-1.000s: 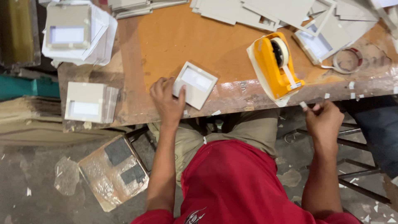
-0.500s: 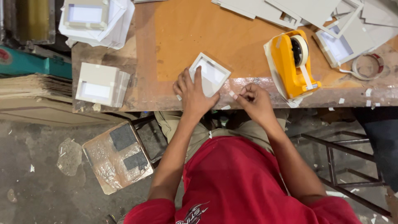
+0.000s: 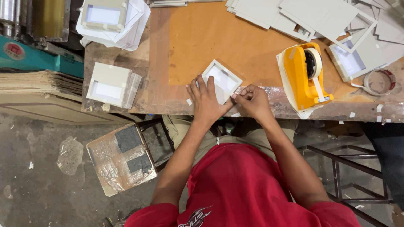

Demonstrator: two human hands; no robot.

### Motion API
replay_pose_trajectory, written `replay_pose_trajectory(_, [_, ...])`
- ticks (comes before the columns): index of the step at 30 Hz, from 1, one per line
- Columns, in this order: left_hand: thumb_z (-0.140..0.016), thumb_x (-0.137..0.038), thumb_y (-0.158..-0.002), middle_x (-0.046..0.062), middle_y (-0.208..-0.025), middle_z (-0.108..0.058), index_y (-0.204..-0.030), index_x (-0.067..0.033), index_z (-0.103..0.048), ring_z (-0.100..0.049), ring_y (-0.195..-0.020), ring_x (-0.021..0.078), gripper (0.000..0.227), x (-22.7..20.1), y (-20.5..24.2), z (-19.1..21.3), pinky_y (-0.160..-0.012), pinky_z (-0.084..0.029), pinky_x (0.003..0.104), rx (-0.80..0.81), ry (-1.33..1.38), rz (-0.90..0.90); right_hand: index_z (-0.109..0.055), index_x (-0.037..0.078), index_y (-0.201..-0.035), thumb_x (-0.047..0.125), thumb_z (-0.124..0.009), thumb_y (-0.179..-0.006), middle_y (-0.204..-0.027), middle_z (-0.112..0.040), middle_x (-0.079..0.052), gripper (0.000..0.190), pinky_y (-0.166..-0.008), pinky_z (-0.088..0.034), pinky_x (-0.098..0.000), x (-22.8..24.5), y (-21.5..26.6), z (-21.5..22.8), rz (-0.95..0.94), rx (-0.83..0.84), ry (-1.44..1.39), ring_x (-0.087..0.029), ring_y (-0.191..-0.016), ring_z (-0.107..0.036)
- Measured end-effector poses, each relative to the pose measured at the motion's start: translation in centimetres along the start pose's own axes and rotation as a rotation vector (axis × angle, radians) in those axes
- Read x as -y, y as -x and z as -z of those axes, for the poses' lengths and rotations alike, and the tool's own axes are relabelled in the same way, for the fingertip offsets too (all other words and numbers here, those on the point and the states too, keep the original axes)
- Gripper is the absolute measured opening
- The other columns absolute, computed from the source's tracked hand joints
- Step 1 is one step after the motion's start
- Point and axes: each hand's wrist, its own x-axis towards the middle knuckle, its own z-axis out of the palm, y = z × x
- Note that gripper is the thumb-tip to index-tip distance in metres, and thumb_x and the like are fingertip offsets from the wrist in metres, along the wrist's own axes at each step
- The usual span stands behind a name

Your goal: The person assembles small white cardboard frames by hand, using a tape dispenser to apply clear tape to the edges. They repeatedly pick up frame pieces, align them, apply tape, and place the finished units into a growing stack on the table.

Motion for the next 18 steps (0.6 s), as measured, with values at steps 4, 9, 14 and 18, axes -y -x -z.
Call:
replay_pose_trajectory(4, [-0.080,-0.054,-0.067,0.036,-0.145,-0.035,-0.138,0.0055,-0.048,-0.032,-0.135,0.0537,0.098,-0.2,-0.1,0.3,-0.111,-0.020,0.077,0.019,0.009,0.021,-0.058,0.005,-0.082,0.011,-0.085,-0.084,-0.066,-0.064,0.000,0.027,-0.049,-0.040,-0.0207,0.7,-0.5,-0.4,-0.002,0.001,0.039,-0.004,-0.057,-0.053])
replay_pose_trajectory(9, [-0.080,-0.053,-0.068,0.037,-0.146,-0.035,-0.140,0.0060,-0.047,-0.032,-0.135,0.0549,0.098,-0.4,-0.1,0.7,-0.113,-0.018,0.076,0.028,0.020,0.035,-0.059,0.006,-0.075,0.013,-0.087,-0.081,-0.063,-0.065,-0.001,0.029,-0.047,-0.041,-0.0205,1.5,-0.7,-0.5,-0.028,-0.002,0.138,-0.003,-0.054,-0.054])
replay_pose_trajectory(14, [-0.081,-0.052,-0.067,0.037,-0.147,-0.033,-0.141,0.0052,-0.045,-0.030,-0.135,0.0561,0.100,-0.3,-0.1,0.7,-0.113,-0.017,0.076,0.046,0.034,0.043,-0.059,0.005,-0.073,0.013,-0.086,-0.082,-0.063,-0.065,-0.001,0.030,-0.045,-0.039,-0.0215,1.2,-1.0,-0.3,-0.052,0.041,0.084,-0.003,-0.053,-0.052])
replay_pose_trajectory(18, [-0.081,-0.051,-0.066,0.037,-0.148,-0.032,-0.141,0.0050,-0.043,-0.030,-0.136,0.0559,0.100,-0.3,-0.1,0.6,-0.113,-0.016,0.076,0.059,0.043,0.047,-0.059,0.006,-0.072,0.015,-0.087,-0.082,-0.063,-0.066,0.000,0.031,-0.047,-0.041,-0.0205,0.7,-1.5,-0.2,-0.029,0.068,0.112,-0.002,-0.054,-0.054])
